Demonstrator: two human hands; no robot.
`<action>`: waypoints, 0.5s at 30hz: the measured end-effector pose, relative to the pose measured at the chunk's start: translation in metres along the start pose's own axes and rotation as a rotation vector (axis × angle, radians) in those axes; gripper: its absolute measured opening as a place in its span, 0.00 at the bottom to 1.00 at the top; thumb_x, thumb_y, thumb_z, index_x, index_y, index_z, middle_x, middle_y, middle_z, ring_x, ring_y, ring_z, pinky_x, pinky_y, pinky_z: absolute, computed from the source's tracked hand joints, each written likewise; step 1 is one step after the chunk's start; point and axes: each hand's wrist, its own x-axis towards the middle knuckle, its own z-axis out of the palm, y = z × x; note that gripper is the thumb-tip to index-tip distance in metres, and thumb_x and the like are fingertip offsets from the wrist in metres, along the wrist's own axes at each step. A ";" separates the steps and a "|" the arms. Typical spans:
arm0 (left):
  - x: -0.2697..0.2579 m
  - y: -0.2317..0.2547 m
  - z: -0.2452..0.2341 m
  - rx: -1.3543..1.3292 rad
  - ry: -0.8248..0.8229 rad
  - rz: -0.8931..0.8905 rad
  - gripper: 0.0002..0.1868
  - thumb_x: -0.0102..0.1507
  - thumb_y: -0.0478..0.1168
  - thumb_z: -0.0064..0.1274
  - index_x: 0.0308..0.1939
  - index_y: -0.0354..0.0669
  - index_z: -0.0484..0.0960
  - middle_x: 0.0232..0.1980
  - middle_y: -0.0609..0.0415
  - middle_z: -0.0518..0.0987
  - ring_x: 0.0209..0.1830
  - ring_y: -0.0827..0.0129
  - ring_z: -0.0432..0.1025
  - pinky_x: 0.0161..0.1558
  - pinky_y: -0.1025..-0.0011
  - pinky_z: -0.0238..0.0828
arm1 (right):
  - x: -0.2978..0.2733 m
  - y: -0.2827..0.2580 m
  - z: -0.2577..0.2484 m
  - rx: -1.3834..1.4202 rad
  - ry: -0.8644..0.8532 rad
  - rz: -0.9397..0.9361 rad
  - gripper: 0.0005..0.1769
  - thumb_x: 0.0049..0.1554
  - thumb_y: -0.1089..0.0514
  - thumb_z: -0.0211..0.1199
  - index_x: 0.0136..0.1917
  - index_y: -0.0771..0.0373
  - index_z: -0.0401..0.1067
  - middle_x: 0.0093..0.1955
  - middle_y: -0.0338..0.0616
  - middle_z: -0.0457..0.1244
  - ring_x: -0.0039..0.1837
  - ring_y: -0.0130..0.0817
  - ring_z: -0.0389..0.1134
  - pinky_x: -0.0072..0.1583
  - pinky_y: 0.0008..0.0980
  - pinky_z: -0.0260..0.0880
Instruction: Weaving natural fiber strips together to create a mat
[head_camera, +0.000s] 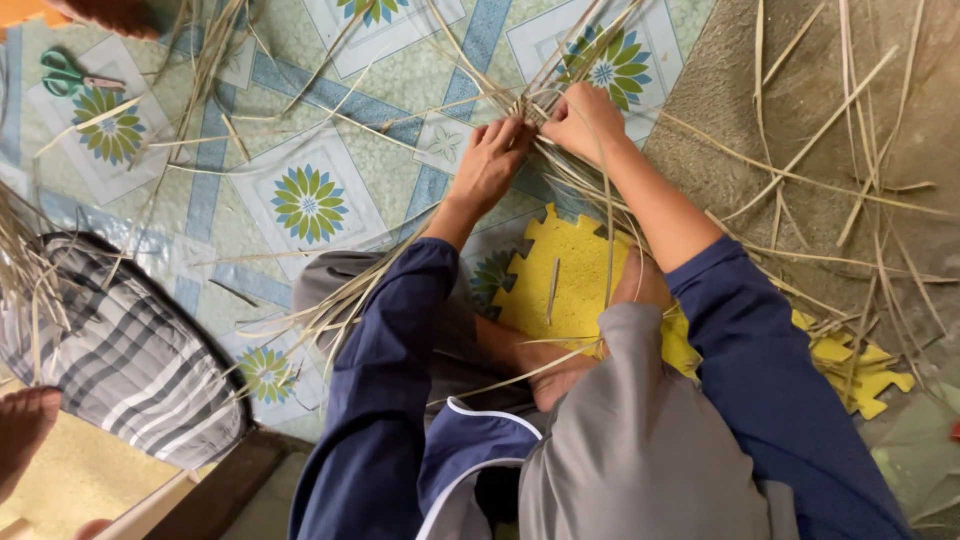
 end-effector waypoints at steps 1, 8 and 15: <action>0.000 0.000 -0.001 0.010 -0.016 0.002 0.20 0.69 0.43 0.48 0.64 0.45 0.77 0.63 0.52 0.68 0.57 0.61 0.65 0.59 0.63 0.60 | 0.000 0.001 -0.002 0.010 0.011 -0.003 0.04 0.49 0.59 0.67 0.33 0.59 0.79 0.32 0.42 0.69 0.31 0.37 0.67 0.39 0.38 0.70; -0.001 0.014 -0.007 0.148 -0.082 -0.012 0.26 0.67 0.41 0.49 0.71 0.55 0.70 0.64 0.50 0.65 0.59 0.60 0.64 0.57 0.64 0.60 | 0.001 -0.004 -0.025 0.083 -0.182 0.121 0.04 0.54 0.62 0.69 0.39 0.65 0.80 0.32 0.44 0.70 0.26 0.24 0.64 0.31 0.18 0.66; -0.011 0.022 0.014 0.230 -0.217 -0.059 0.34 0.69 0.45 0.48 0.79 0.49 0.59 0.74 0.46 0.59 0.71 0.58 0.58 0.63 0.59 0.60 | 0.011 -0.001 -0.034 0.477 -0.391 0.171 0.11 0.65 0.65 0.58 0.45 0.79 0.73 0.40 0.56 0.71 0.33 0.30 0.73 0.33 0.14 0.74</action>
